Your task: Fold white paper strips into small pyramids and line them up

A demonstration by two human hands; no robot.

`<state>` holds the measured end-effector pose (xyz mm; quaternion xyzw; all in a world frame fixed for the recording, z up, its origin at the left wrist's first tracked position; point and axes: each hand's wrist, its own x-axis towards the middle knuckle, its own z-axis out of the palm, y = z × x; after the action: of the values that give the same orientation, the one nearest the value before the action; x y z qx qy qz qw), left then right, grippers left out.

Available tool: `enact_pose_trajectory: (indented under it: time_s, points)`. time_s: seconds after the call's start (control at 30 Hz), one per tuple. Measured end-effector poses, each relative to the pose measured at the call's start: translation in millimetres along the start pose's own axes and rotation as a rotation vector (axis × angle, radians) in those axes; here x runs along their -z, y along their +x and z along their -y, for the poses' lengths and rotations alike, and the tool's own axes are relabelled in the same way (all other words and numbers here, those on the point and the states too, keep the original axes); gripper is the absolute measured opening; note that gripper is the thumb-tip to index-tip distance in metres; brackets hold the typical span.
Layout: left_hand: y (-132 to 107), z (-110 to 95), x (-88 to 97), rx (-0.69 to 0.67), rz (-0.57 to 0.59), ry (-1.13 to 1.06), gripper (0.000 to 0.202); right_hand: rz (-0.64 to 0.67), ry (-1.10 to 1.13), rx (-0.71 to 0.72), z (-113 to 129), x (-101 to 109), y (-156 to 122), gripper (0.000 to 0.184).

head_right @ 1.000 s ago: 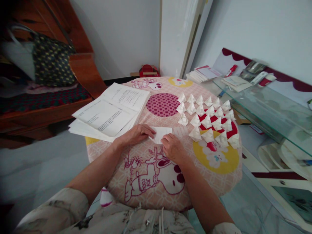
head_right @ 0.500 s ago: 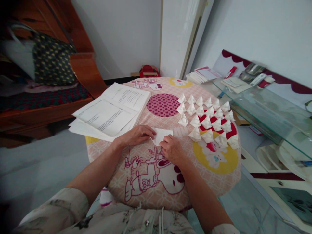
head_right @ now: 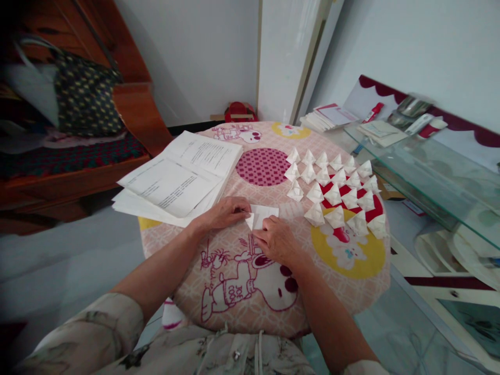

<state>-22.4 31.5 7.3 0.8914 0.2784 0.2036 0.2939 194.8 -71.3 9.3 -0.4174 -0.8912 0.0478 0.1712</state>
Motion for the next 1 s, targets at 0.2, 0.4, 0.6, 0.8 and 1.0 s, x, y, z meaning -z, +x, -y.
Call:
enact_pose_trajectory:
  time_s: [0.2,0.4,0.6,0.8,1.0]
  points:
    - [5.2,-7.4,-13.0,0.127,-0.107,0.107,0.009,-0.005,0.029,0.003,-0.6,0.3,-1.8,0.017]
    - [4.3,-10.3,-22.1,0.119,-0.158,0.161,0.008,0.01,0.034,0.001,-0.9,2.4,-1.9,0.017]
    - [4.4,-10.5,-28.8,0.129,-0.194,0.174,0.006,0.027,0.052,-0.006,-1.4,5.4,-1.5,0.018]
    - [4.8,-10.3,-32.9,0.135,-0.195,0.192,0.006,0.015,0.081,-0.012,-3.1,4.2,-2.8,0.021]
    - [5.0,-13.8,-32.8,0.153,-0.183,0.224,0.006,0.018,0.082,-0.008,-4.5,2.7,-3.4,0.023]
